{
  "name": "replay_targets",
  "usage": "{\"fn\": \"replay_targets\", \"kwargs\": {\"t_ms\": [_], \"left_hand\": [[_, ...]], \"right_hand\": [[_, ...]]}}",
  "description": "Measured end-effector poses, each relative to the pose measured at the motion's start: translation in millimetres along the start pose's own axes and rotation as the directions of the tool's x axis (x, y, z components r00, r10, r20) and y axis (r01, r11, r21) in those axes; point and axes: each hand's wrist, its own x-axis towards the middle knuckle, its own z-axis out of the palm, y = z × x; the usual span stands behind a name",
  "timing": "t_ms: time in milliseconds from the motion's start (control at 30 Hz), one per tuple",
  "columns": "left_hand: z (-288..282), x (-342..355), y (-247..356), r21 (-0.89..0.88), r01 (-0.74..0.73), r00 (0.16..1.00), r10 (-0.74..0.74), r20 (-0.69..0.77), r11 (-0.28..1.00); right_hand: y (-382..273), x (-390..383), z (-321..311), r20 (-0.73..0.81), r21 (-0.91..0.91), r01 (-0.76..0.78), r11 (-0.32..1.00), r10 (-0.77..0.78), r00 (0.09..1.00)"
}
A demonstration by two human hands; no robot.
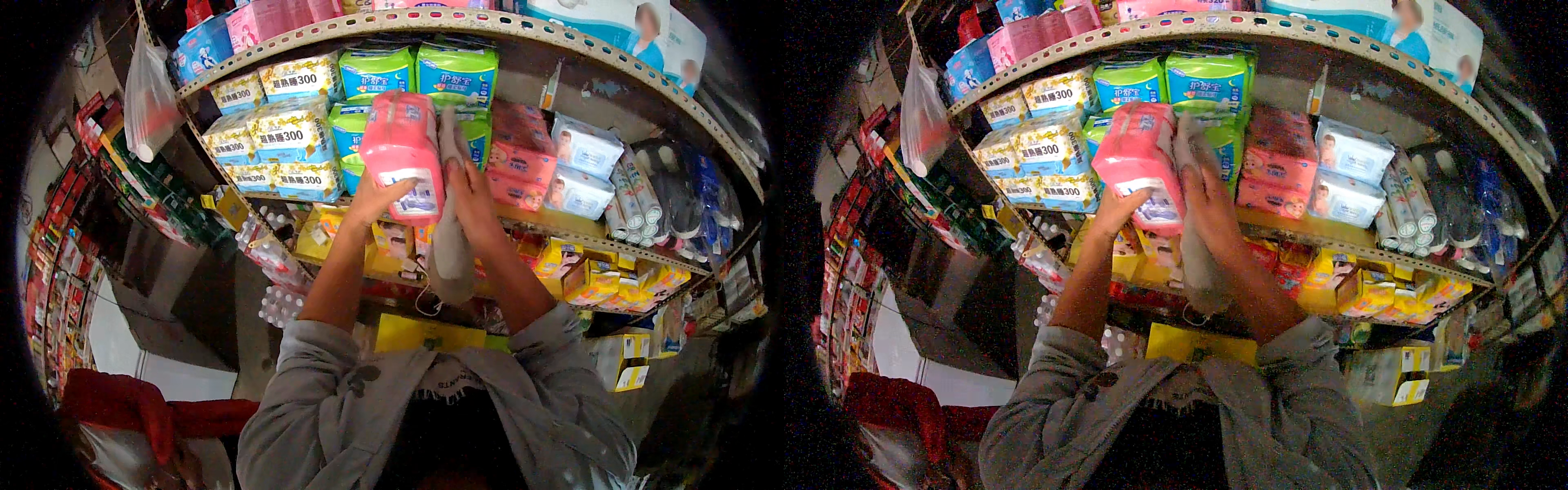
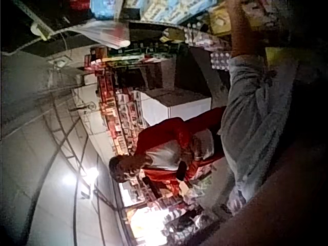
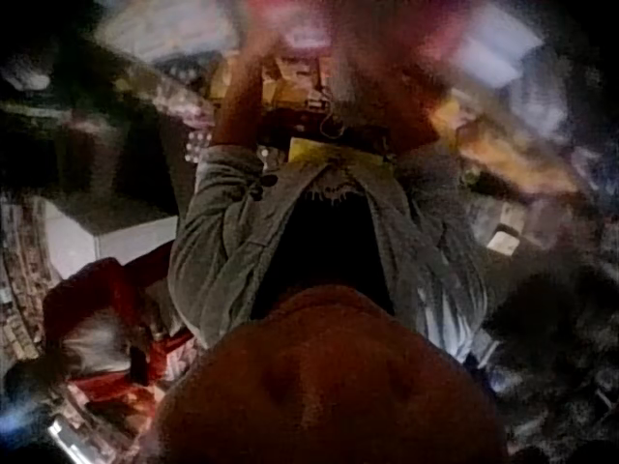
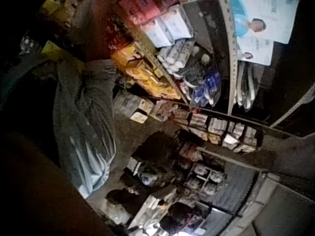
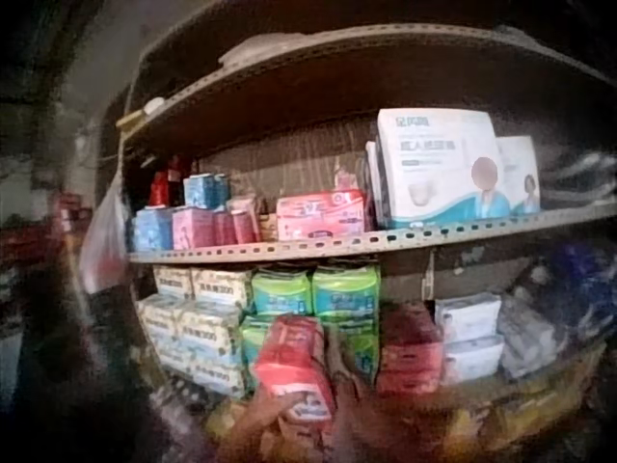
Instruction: The person arranges various packaged goods on a store shelf. They pick up pink and white packages, wipe them with a cloth, and place them on the shelf. They also handle larger blue and white boxes and a dark plastic-wrapped item, positioning them on the upper shelf.
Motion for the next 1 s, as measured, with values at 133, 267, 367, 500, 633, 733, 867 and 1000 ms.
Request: {"fn": "replay_targets", "kwargs": {"t_ms": [133,267,367,500,633,733,867,1000], "left_hand": [[0.6,-3.2,-4.8,0.117,-0.098,0.993,0.089,0.080,0.988],[-6.2,1.6,-1.1,0.325,-0.256,0.966,0.232,0.110,0.911],[5.4,8.6,26.8,0.382,-0.446,0.895,0.416,0.162,0.810],[11.8,5.4,41.1,0.468,-0.535,0.842,0.488,0.231,0.703],[16.8,-8.5,12.1,0.355,-0.400,0.917,0.370,0.151,0.845],[16.4,-5.4,6.3,0.490,-0.466,0.878,0.455,0.151,0.736],[13.9,-8.1,2.9,0.564,-0.496,0.854,0.488,0.181,0.660],[17.6,-9.1,5.4,0.536,-0.489,0.851,0.512,0.119,0.688]], "right_hand": [[-43.6,9.3,-7.4,-0.031,0.040,0.120,0.992,-0.119,0.992],[-32.2,10.0,-15.6,0.073,0.180,0.247,0.952,-0.263,0.962],[-46.8,-9.3,-25.6,0.299,-0.208,0.659,0.723,-0.594,0.747],[-74.1,-15.6,-29.4,0.491,-0.330,0.809,0.486,-0.644,0.587],[-66.1,16.7,-28.4,0.369,-0.414,0.737,0.535,-0.641,0.673],[-53.1,47.3,-23.3,0.287,-0.441,0.669,0.598,-0.613,0.736],[-53.4,74.4,-26.4,0.360,-0.603,0.567,0.561,-0.442,0.821],[-61.6,69.3,-33.1,0.159,-0.369,0.530,0.763,-0.510,0.845]]}}
